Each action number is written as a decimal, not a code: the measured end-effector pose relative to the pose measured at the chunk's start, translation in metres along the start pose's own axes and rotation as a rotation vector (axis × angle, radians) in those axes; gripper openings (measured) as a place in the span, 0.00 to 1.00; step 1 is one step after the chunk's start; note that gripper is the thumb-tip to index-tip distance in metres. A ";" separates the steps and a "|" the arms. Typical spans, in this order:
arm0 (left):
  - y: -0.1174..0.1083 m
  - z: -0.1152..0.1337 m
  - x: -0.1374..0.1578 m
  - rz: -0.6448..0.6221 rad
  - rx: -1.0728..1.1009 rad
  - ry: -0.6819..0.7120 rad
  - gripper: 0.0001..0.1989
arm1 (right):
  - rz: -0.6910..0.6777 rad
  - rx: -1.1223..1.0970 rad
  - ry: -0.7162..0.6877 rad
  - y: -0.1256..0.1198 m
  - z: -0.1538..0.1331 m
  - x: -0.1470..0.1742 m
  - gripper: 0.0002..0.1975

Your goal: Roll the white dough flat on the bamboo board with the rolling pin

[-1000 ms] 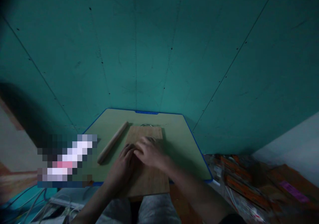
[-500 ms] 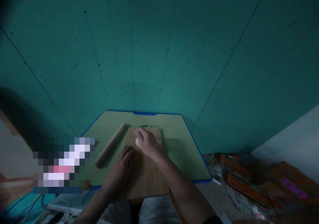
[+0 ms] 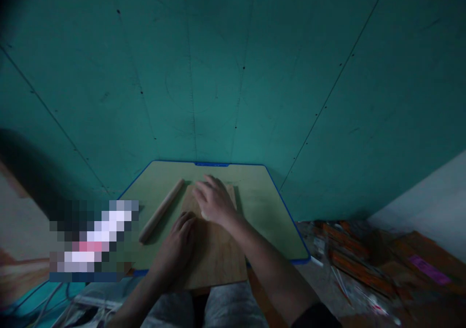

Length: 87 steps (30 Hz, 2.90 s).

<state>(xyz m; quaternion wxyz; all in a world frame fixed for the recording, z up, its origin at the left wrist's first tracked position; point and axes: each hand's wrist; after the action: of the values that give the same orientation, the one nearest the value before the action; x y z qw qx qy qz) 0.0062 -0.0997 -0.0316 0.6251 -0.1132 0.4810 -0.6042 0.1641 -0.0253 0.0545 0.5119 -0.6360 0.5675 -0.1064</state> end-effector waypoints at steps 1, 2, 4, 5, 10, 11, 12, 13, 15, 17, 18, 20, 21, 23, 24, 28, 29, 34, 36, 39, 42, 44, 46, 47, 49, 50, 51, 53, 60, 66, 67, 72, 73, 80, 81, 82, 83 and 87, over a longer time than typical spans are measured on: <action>0.000 -0.001 0.000 0.000 0.008 0.001 0.17 | -0.074 0.053 -0.011 0.007 0.000 0.006 0.20; 0.001 -0.001 0.001 0.000 0.015 -0.002 0.18 | -0.148 0.096 -0.010 0.015 0.001 0.011 0.22; 0.000 -0.002 0.001 -0.003 0.026 -0.012 0.19 | -0.259 0.132 0.007 0.026 0.007 0.018 0.24; 0.000 -0.002 0.001 -0.007 0.027 -0.016 0.18 | -0.288 0.130 0.013 0.029 0.010 0.020 0.25; -0.002 -0.001 -0.001 -0.010 0.021 -0.023 0.17 | -0.237 0.104 0.006 0.026 0.016 0.025 0.12; -0.002 -0.001 -0.001 -0.002 0.022 -0.017 0.17 | -0.217 0.089 0.009 0.026 0.015 0.027 0.09; -0.001 0.000 -0.001 0.010 0.025 -0.011 0.16 | -0.200 0.065 0.013 0.025 0.014 0.028 0.07; -0.001 0.000 -0.002 0.024 0.029 -0.005 0.16 | -0.179 0.030 0.018 0.025 0.013 0.029 0.08; -0.001 0.001 -0.002 0.036 0.039 0.003 0.16 | -0.092 -0.081 0.058 0.022 0.012 0.025 0.09; 0.000 0.001 -0.002 0.023 0.039 -0.003 0.16 | 0.072 -0.258 0.147 0.012 0.009 0.013 0.11; 0.000 0.001 -0.002 0.010 0.034 -0.010 0.16 | 0.171 -0.361 0.190 0.005 0.007 0.005 0.12; 0.001 0.000 -0.001 -0.007 0.024 -0.025 0.16 | 0.350 -0.540 0.233 -0.013 0.001 -0.012 0.17; 0.002 -0.001 -0.001 -0.008 0.020 -0.026 0.17 | 0.405 -0.596 0.225 -0.020 -0.002 -0.018 0.20; 0.003 -0.003 0.000 0.001 0.019 -0.017 0.17 | 0.437 -0.612 0.205 -0.027 -0.008 -0.021 0.25; 0.003 -0.003 0.000 0.008 0.020 -0.012 0.17 | 0.401 -0.563 0.191 -0.026 -0.009 -0.017 0.27; 0.000 0.001 0.000 0.014 0.023 -0.013 0.16 | 0.049 -0.259 0.071 -0.004 -0.003 0.019 0.15; -0.002 0.002 -0.001 0.006 0.024 -0.011 0.16 | -0.021 -0.223 0.036 0.000 0.001 0.025 0.11; -0.006 0.005 -0.002 -0.009 0.018 -0.008 0.16 | 0.114 -0.187 0.042 -0.010 0.008 0.017 0.12; -0.006 0.005 -0.002 -0.006 0.034 -0.010 0.16 | 0.080 -0.229 0.056 -0.007 0.001 0.010 0.11; -0.007 0.005 -0.002 -0.015 0.067 -0.012 0.17 | -0.077 -0.221 0.116 0.017 -0.011 0.011 0.11; -0.009 0.007 -0.003 -0.051 0.070 -0.027 0.17 | -0.038 -0.289 0.258 0.042 -0.016 0.017 0.20; -0.011 0.009 -0.004 -0.080 0.057 -0.041 0.17 | 0.047 -0.503 0.370 0.049 -0.014 0.015 0.24; -0.012 0.010 -0.004 -0.092 0.039 -0.055 0.16 | 0.123 -0.685 0.450 0.045 -0.010 0.007 0.27; -0.012 0.009 -0.004 -0.089 0.029 -0.059 0.16 | 0.158 -0.735 0.480 0.040 -0.008 0.002 0.28; -0.010 0.007 -0.004 -0.080 0.015 -0.053 0.17 | 0.204 -0.790 0.516 0.024 -0.005 -0.012 0.28; -0.009 0.006 -0.003 -0.076 0.011 -0.045 0.17 | 0.221 -0.818 0.527 0.016 -0.004 -0.019 0.28; -0.007 0.005 -0.003 -0.073 0.007 -0.036 0.17 | 0.230 -0.853 0.532 0.008 -0.004 -0.025 0.26; -0.005 0.002 -0.002 -0.068 0.001 -0.023 0.17 | 0.229 -0.938 0.523 -0.003 -0.002 -0.032 0.24; -0.006 0.003 -0.003 -0.041 0.012 -0.013 0.17 | 0.131 -0.614 0.546 0.030 0.012 -0.008 0.25; -0.009 0.006 -0.004 -0.040 0.004 -0.002 0.16 | 0.118 -0.406 0.461 0.042 0.019 -0.011 0.23; -0.010 0.007 -0.004 -0.043 0.005 -0.004 0.17 | 0.120 -0.383 0.446 0.041 0.018 -0.012 0.22; -0.008 0.006 -0.004 -0.043 0.016 -0.022 0.17 | 0.135 -0.356 0.443 0.038 0.015 -0.011 0.15; -0.006 0.005 -0.004 -0.034 0.021 -0.026 0.17 | 0.139 -0.371 0.454 0.037 0.016 -0.012 0.14; -0.002 0.000 -0.002 -0.027 0.020 -0.014 0.17 | 0.214 -0.581 0.412 0.004 0.025 -0.038 0.21; -0.002 0.000 -0.002 -0.026 0.015 -0.007 0.17 | 0.217 -0.627 0.403 0.004 0.023 -0.037 0.23; -0.003 0.001 -0.001 -0.023 0.012 -0.004 0.16 | 0.202 -0.676 0.398 0.007 0.020 -0.033 0.25; -0.004 0.002 -0.002 -0.020 0.011 -0.001 0.16 | 0.170 -0.720 0.397 0.013 0.016 -0.027 0.25; -0.009 0.008 -0.003 -0.017 0.012 0.007 0.16 | 0.037 -0.740 0.406 0.043 0.000 0.004 0.23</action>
<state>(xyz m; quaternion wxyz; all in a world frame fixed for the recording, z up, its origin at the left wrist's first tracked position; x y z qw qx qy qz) 0.0066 -0.1028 -0.0195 0.6190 -0.1111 0.4786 -0.6127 0.1386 -0.0213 0.0195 0.1287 -0.7327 0.6682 -0.0095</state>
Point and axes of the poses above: each hand's wrist, its own x-axis away from the middle knuckle, its own y-axis out of the palm, z = x × y, and after that the axes turned 1 degree about x, right-handed
